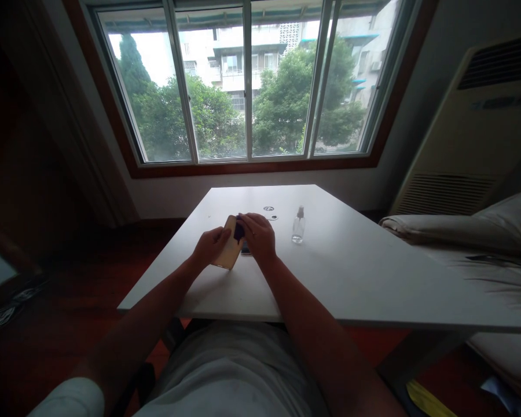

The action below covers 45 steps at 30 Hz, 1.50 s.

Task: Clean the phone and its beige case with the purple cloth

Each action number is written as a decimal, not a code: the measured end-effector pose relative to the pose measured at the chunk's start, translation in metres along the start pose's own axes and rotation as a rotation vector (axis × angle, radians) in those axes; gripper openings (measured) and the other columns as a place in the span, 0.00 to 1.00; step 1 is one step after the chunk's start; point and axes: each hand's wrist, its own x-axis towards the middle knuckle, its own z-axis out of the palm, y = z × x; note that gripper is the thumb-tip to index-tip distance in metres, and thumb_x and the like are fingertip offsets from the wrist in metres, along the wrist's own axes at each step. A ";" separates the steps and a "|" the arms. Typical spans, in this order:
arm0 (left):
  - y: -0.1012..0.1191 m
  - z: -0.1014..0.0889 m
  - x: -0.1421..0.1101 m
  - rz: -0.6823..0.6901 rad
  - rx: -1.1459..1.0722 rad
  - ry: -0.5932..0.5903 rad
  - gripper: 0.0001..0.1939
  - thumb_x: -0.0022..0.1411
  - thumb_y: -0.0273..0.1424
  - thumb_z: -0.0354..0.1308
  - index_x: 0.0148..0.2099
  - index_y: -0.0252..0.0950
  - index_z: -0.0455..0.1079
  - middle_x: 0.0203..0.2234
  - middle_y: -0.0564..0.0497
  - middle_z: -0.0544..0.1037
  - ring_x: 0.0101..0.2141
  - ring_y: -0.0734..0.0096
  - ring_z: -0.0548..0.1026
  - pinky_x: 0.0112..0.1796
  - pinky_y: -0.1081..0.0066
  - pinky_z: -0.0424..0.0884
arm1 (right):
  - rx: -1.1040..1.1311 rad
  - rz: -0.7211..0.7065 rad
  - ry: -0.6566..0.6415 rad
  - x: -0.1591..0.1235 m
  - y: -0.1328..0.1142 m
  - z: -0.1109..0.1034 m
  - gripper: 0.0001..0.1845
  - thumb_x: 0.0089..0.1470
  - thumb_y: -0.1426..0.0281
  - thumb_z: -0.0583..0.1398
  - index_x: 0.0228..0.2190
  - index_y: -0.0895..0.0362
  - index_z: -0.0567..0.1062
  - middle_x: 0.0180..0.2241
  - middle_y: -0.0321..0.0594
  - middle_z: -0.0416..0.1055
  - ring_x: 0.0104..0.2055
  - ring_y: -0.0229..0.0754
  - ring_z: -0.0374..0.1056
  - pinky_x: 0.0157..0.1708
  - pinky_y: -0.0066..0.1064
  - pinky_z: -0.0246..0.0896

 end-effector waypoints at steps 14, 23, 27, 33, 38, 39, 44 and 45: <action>0.008 -0.003 -0.003 0.035 0.117 0.145 0.22 0.72 0.45 0.52 0.31 0.33 0.66 0.21 0.57 0.65 0.23 0.78 0.64 0.29 0.74 0.66 | 0.067 0.116 0.060 -0.004 -0.008 0.004 0.17 0.65 0.61 0.57 0.50 0.51 0.79 0.48 0.38 0.76 0.50 0.40 0.72 0.54 0.36 0.68; 0.004 -0.005 -0.001 0.008 0.113 0.213 0.21 0.72 0.45 0.51 0.33 0.33 0.67 0.23 0.56 0.67 0.23 0.77 0.66 0.29 0.73 0.67 | 0.112 0.271 0.079 -0.006 0.001 0.009 0.21 0.63 0.56 0.58 0.50 0.54 0.79 0.44 0.39 0.78 0.45 0.41 0.74 0.51 0.35 0.69; 0.003 -0.005 0.000 0.017 0.081 0.191 0.21 0.72 0.45 0.52 0.35 0.33 0.68 0.24 0.55 0.68 0.24 0.77 0.67 0.29 0.73 0.68 | 0.140 0.280 0.073 -0.007 0.001 0.012 0.21 0.63 0.56 0.58 0.50 0.53 0.79 0.44 0.39 0.78 0.44 0.40 0.75 0.49 0.33 0.70; 0.006 -0.006 -0.001 0.050 0.042 0.174 0.19 0.72 0.45 0.51 0.44 0.32 0.71 0.30 0.52 0.74 0.28 0.75 0.71 0.33 0.70 0.72 | 0.169 0.186 0.054 -0.006 -0.009 0.010 0.18 0.64 0.59 0.59 0.50 0.52 0.79 0.46 0.39 0.77 0.47 0.40 0.74 0.51 0.35 0.71; 0.009 -0.008 -0.001 0.085 0.033 0.176 0.20 0.72 0.46 0.52 0.46 0.33 0.72 0.31 0.51 0.75 0.30 0.73 0.73 0.36 0.68 0.73 | 0.157 0.058 0.016 -0.005 -0.019 0.006 0.17 0.66 0.63 0.56 0.52 0.51 0.78 0.50 0.39 0.75 0.51 0.39 0.73 0.55 0.35 0.71; 0.009 -0.008 -0.001 0.091 0.035 0.175 0.20 0.71 0.46 0.52 0.45 0.33 0.71 0.31 0.51 0.74 0.30 0.73 0.72 0.36 0.69 0.73 | 0.148 0.030 0.004 -0.005 -0.020 0.005 0.18 0.67 0.64 0.55 0.53 0.51 0.77 0.52 0.39 0.74 0.53 0.39 0.72 0.56 0.35 0.71; 0.011 -0.009 -0.003 0.131 0.051 0.149 0.18 0.72 0.44 0.53 0.43 0.32 0.71 0.29 0.53 0.73 0.28 0.75 0.70 0.34 0.70 0.71 | 0.059 -0.119 -0.064 -0.005 -0.023 0.001 0.17 0.66 0.66 0.56 0.53 0.48 0.77 0.56 0.36 0.71 0.60 0.41 0.66 0.63 0.39 0.65; 0.011 -0.009 -0.003 0.142 0.055 0.141 0.18 0.72 0.43 0.53 0.43 0.32 0.71 0.29 0.53 0.73 0.28 0.75 0.70 0.34 0.70 0.71 | 0.034 -0.147 -0.075 -0.004 -0.023 0.000 0.17 0.66 0.66 0.56 0.53 0.47 0.77 0.56 0.35 0.71 0.62 0.41 0.65 0.64 0.41 0.63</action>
